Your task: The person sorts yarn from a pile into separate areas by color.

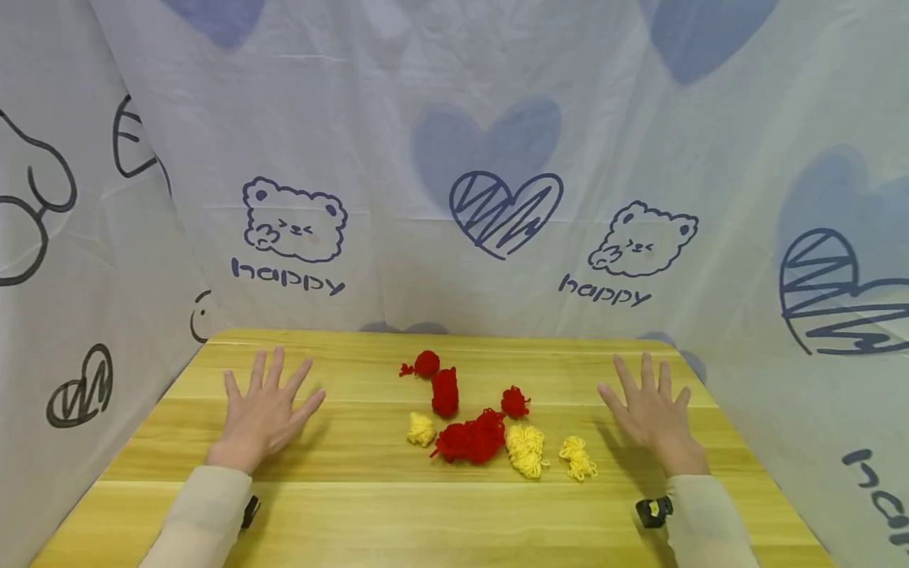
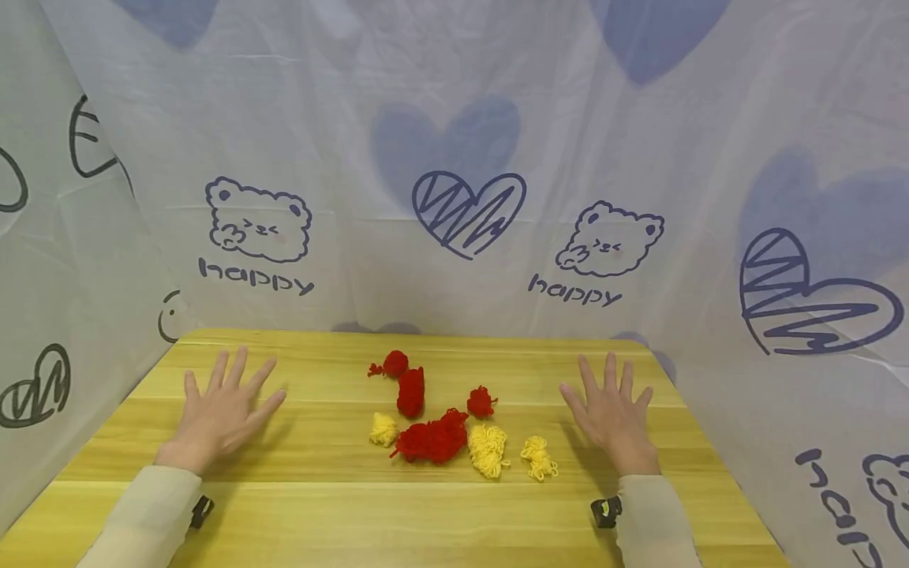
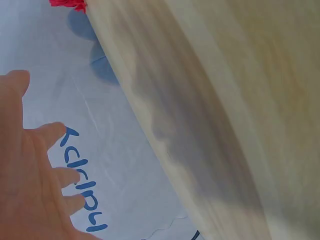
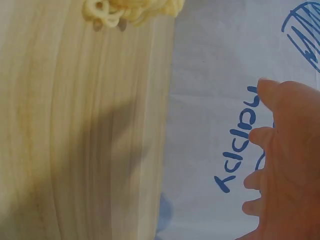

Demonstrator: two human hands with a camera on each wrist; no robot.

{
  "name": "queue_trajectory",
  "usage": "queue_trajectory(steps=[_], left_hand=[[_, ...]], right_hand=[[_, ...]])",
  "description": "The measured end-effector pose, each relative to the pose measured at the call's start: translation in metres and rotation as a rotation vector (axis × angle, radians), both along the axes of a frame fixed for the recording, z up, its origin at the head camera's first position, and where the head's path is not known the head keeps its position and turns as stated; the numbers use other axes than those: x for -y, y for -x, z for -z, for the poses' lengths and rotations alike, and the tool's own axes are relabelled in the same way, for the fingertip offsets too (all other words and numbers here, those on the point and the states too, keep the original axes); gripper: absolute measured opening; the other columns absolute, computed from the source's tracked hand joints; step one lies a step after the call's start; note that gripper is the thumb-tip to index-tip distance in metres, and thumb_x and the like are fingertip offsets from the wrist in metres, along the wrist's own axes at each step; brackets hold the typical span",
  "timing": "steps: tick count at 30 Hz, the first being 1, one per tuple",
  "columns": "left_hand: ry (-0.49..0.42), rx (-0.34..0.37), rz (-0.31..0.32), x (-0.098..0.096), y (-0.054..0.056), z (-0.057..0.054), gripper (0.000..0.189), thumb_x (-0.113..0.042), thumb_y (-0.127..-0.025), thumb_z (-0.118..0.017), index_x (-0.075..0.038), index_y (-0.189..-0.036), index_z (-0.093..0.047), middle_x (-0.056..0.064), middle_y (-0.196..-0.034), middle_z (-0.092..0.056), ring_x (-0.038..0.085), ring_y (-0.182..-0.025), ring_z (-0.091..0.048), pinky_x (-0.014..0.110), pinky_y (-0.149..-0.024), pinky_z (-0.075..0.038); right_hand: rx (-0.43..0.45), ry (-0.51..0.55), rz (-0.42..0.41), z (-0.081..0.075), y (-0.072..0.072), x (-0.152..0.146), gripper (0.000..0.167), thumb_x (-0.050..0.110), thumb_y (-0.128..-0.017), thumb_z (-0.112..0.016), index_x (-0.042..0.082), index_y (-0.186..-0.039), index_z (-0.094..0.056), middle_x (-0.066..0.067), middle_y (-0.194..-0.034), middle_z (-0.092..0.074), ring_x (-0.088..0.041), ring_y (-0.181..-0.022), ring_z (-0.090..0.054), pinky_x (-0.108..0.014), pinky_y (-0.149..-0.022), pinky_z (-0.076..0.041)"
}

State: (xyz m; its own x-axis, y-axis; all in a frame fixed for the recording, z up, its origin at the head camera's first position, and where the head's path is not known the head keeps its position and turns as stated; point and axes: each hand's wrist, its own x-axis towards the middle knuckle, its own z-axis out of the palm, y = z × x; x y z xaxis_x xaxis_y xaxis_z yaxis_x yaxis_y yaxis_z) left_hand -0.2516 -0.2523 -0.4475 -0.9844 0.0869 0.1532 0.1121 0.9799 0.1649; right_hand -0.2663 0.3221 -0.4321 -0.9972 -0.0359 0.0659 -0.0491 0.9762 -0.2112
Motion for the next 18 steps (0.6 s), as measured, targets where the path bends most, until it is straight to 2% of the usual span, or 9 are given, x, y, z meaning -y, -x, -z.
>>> queue_trajectory(steps=[3,6,9,12,15,18], left_hand=[[-0.035,0.026,0.030,-0.003,0.000,-0.003,0.075,-0.067,-0.103,-0.038,-0.021,-0.163,-0.032,0.027,-0.171,-0.009,0.054,-0.157,-0.005,0.085,-0.113,0.004],[-0.105,0.048,0.080,-0.008,0.000,-0.005,0.073,-0.064,-0.104,-0.040,-0.019,-0.162,-0.035,0.027,-0.170,-0.013,0.053,-0.157,-0.007,0.084,-0.114,-0.002],[-0.179,0.039,0.147,-0.014,0.000,-0.004,0.068,-0.056,-0.105,-0.048,-0.018,-0.160,-0.038,0.026,-0.169,-0.019,0.054,-0.155,-0.014,0.082,-0.115,-0.012],[-0.255,0.005,0.237,-0.022,0.000,-0.002,0.061,-0.045,-0.104,-0.057,-0.015,-0.156,-0.046,0.027,-0.165,-0.031,0.054,-0.150,-0.028,0.079,-0.114,-0.025],[-0.356,-0.007,0.333,-0.033,0.000,-0.001,0.054,-0.032,-0.102,-0.065,-0.012,-0.150,-0.054,0.026,-0.157,-0.045,0.053,-0.143,-0.042,0.074,-0.113,-0.035],[-0.438,0.005,0.391,-0.046,0.000,0.000,0.050,-0.024,-0.099,-0.070,-0.011,-0.146,-0.058,0.022,-0.151,-0.053,0.049,-0.139,-0.048,0.069,-0.114,-0.037]], right_hand=[[0.007,0.023,-0.011,-0.002,-0.002,0.001,0.079,0.063,-0.107,-0.030,0.015,-0.167,-0.010,-0.036,-0.167,0.005,-0.066,-0.150,0.005,-0.089,-0.108,-0.002],[0.023,0.058,-0.049,-0.005,-0.005,0.002,0.081,0.059,-0.106,-0.039,0.014,-0.166,-0.010,-0.038,-0.166,-0.006,-0.067,-0.149,-0.007,-0.089,-0.108,-0.012],[0.036,0.120,-0.133,-0.010,-0.006,0.005,0.082,0.049,-0.105,-0.052,0.007,-0.165,-0.016,-0.037,-0.163,-0.022,-0.064,-0.146,-0.023,-0.081,-0.112,-0.025],[0.070,0.196,-0.216,-0.014,-0.007,0.008,0.082,0.041,-0.103,-0.061,0.002,-0.163,-0.021,-0.036,-0.159,-0.034,-0.060,-0.141,-0.038,-0.072,-0.114,-0.034],[0.124,0.269,-0.269,-0.018,-0.010,0.013,0.083,0.039,-0.101,-0.065,0.002,-0.162,-0.024,-0.039,-0.152,-0.042,-0.059,-0.130,-0.052,-0.067,-0.107,-0.046],[0.165,0.332,-0.301,-0.021,-0.014,0.017,0.076,0.032,-0.100,-0.069,0.003,-0.159,-0.032,-0.039,-0.144,-0.051,-0.054,-0.117,-0.064,-0.060,-0.096,-0.056]])
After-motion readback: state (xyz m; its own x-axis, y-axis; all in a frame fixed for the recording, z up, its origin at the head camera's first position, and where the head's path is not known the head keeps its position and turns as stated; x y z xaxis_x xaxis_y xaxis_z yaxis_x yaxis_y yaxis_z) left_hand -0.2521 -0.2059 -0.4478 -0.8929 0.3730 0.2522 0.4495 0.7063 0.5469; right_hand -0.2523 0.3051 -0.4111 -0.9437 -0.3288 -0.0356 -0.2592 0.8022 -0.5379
